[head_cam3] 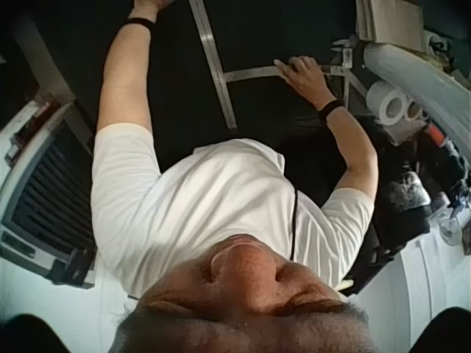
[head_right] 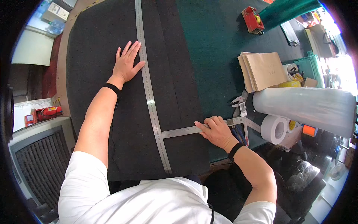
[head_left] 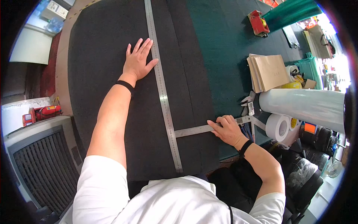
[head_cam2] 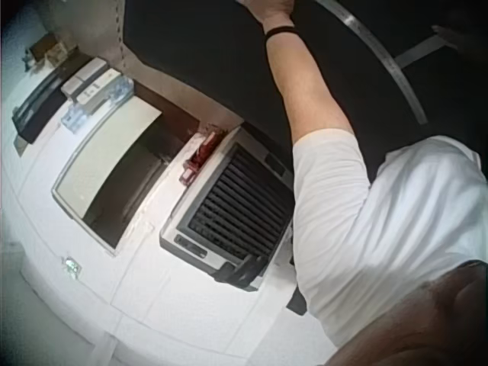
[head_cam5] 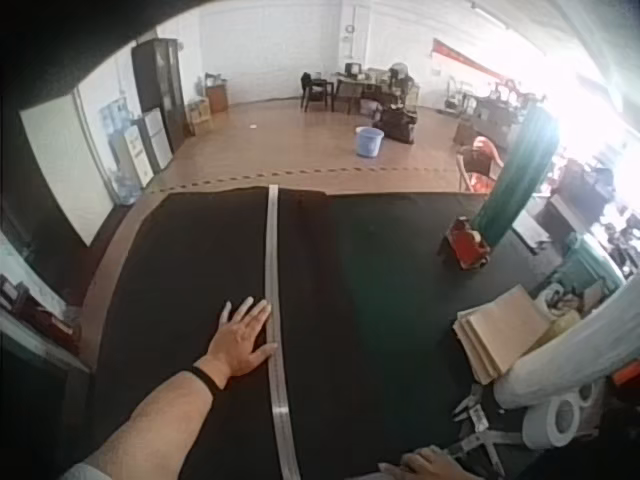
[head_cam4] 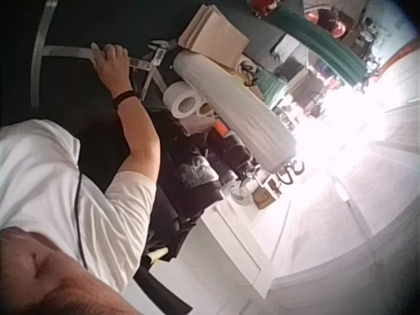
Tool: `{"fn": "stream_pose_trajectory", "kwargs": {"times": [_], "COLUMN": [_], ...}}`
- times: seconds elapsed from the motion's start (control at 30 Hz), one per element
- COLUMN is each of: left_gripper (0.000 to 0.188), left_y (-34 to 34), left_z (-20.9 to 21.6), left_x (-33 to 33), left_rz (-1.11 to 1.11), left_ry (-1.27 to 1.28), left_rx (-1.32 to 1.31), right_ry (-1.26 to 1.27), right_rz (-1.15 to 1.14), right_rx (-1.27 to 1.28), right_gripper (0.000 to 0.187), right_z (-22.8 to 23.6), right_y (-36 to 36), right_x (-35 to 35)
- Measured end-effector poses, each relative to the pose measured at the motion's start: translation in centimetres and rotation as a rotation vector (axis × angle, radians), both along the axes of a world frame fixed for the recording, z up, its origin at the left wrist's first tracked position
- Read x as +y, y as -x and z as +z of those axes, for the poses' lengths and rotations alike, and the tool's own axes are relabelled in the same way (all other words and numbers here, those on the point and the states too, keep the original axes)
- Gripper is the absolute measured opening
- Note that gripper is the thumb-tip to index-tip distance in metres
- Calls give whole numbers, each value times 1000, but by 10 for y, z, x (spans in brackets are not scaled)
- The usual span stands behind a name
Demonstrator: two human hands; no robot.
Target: Measuring and cutting pieces from a large black foam sheet using a metal ruler and a utility knife on a workbench.
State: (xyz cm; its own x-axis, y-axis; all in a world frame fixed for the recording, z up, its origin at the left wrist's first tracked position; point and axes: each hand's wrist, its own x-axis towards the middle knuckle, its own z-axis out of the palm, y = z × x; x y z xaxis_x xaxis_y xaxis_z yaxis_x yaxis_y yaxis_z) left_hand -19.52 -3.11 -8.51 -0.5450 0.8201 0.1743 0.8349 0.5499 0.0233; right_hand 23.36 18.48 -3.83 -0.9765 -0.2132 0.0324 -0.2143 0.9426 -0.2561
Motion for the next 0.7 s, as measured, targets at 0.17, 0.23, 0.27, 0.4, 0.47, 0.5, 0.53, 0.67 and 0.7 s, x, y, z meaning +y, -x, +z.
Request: {"fn": "stream_pose_trajectory", "kwargs": {"times": [0.17,0.23,0.27,0.4,0.47,0.5,0.53,0.67,0.7], "left_gripper": [75,75,75,75,76,76,76,77,77], "left_y": [2,1,0,0,1,0,1,-2,-5], "left_z": [-1,-1,-1,0,2,3,3,4,4], "left_x": [-1,0,1,2,2,1,1,0,4], "left_rz": [-4,-4,-4,2,7,2,-2,1,-3], "left_ry": [-3,-4,-5,-13,-21,-24,-33,-32,-28], "left_rx": [5,2,1,-1,2,-4,-6,-30,-54], "right_ry": [-9,-6,-5,3,19,35,45,89,73], "right_rz": [4,7,8,4,-5,-13,-21,-68,-58], "right_rx": [-5,1,5,20,8,-5,-14,-63,-52], "right_gripper": [58,59,59,60,61,62,63,58,58], "right_z": [-1,0,0,-1,-1,0,2,25,38], "right_y": [1,1,1,1,1,1,3,10,12], "right_x": [0,0,0,2,1,0,0,-5,-1]}}
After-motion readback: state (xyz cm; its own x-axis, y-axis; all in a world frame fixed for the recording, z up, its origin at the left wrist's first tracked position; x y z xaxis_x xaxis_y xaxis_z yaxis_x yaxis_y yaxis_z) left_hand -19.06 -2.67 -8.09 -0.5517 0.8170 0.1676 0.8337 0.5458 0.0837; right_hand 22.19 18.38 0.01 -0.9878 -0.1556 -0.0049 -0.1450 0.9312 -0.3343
